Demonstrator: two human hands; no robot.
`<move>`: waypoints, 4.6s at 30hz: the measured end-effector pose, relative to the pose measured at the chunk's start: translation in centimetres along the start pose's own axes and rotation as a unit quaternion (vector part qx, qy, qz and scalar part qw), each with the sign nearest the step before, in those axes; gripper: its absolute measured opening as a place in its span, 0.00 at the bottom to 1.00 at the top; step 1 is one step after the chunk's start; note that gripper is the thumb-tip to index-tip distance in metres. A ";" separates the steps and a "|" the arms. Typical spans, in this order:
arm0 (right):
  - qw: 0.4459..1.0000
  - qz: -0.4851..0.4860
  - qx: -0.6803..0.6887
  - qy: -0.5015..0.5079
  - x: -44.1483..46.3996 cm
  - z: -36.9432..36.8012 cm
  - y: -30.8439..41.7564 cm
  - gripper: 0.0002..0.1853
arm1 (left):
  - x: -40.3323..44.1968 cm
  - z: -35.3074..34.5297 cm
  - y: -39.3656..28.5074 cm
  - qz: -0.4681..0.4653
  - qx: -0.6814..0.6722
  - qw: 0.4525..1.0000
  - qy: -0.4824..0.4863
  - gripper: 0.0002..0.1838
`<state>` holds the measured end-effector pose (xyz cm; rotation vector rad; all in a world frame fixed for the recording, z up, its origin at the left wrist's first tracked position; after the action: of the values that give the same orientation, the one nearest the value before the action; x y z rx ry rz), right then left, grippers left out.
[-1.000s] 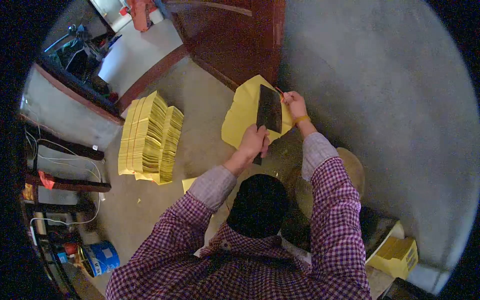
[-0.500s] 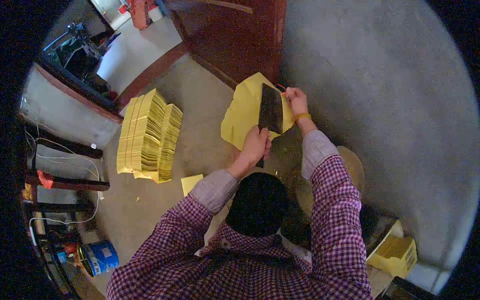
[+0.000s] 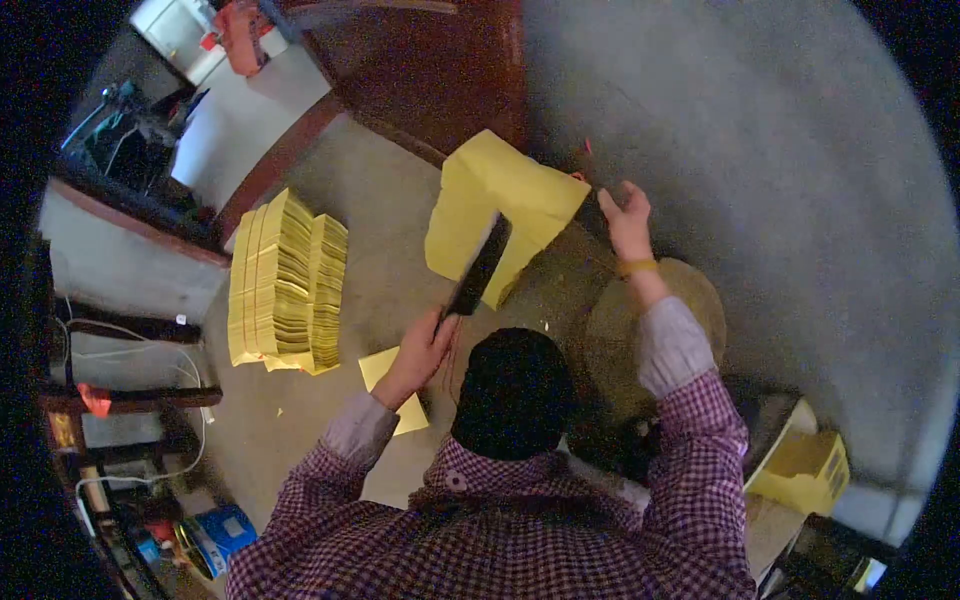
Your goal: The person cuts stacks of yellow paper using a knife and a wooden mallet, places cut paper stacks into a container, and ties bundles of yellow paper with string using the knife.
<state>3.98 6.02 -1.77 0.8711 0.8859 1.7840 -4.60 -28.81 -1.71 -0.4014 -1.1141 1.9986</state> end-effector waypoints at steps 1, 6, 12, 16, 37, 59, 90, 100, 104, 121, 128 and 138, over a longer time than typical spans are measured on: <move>0.974 -0.123 0.156 0.107 -1.3 1.8 -0.4 0.26 | -0.7 0.3 -0.2 -0.056 0.037 0.998 0.022 0.13; 0.842 -0.313 0.382 0.217 -4.1 10.8 -2.9 0.19 | 0.7 0.2 -1.6 -0.111 0.130 0.972 0.160 0.22; 0.878 -0.248 0.398 0.095 -2.7 18.6 -3.1 0.16 | 8.2 -6.8 -5.7 -0.361 0.233 0.843 0.322 0.24; 0.906 -0.188 0.365 0.102 -0.9 20.6 -4.4 0.15 | 10.2 -13.2 -10.7 -0.517 0.164 0.761 0.356 0.24; 0.890 -0.238 0.327 0.212 -6.4 20.0 -2.0 0.12 | 5.5 -18.7 -6.5 -0.559 0.144 0.765 0.287 0.18; 0.897 -0.230 0.342 0.161 -8.5 18.2 -6.1 0.15 | -28.3 -2.9 40.0 0.453 -0.357 0.766 -0.285 0.19; 0.845 -0.274 0.374 0.267 -9.2 14.6 -0.3 0.14 | 18.9 -5.9 -4.0 -0.411 0.424 0.806 0.036 0.50; 0.862 -0.278 0.359 0.226 -9.2 18.2 -0.5 0.13 | 21.6 -5.3 -2.8 -0.312 0.512 0.783 0.163 0.61; 0.866 -0.264 0.355 0.233 -9.7 18.8 0.7 0.13 | 21.9 -4.8 -3.2 -0.332 0.512 0.770 0.188 0.55; 0.862 -0.255 0.355 0.255 -9.5 18.2 -0.2 0.13 | 21.0 -4.3 -1.9 -0.398 0.511 0.749 0.144 0.48; 0.868 -0.281 0.327 0.246 -10.0 17.6 1.0 0.12 | 22.8 -4.0 -2.7 -0.401 0.459 0.779 0.150 0.49; 0.868 -0.265 0.330 0.260 -9.8 17.6 0.8 0.12 | 23.5 -3.0 -3.5 -0.382 0.445 0.796 0.152 0.45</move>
<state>21.70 0.02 5.74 0.4506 1.9557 1.2233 -15.97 -8.03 1.81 0.2151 0.0026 1.4125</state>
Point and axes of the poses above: each hand's wrist, its own x-axis towards the middle knuckle, its own z-axis out of the back of the hand, y = z × x, the point moved 4 cm from there along x, towards the middle knuckle, and after that the axes turned 8 degrees about -z, right-handed, at the moved point
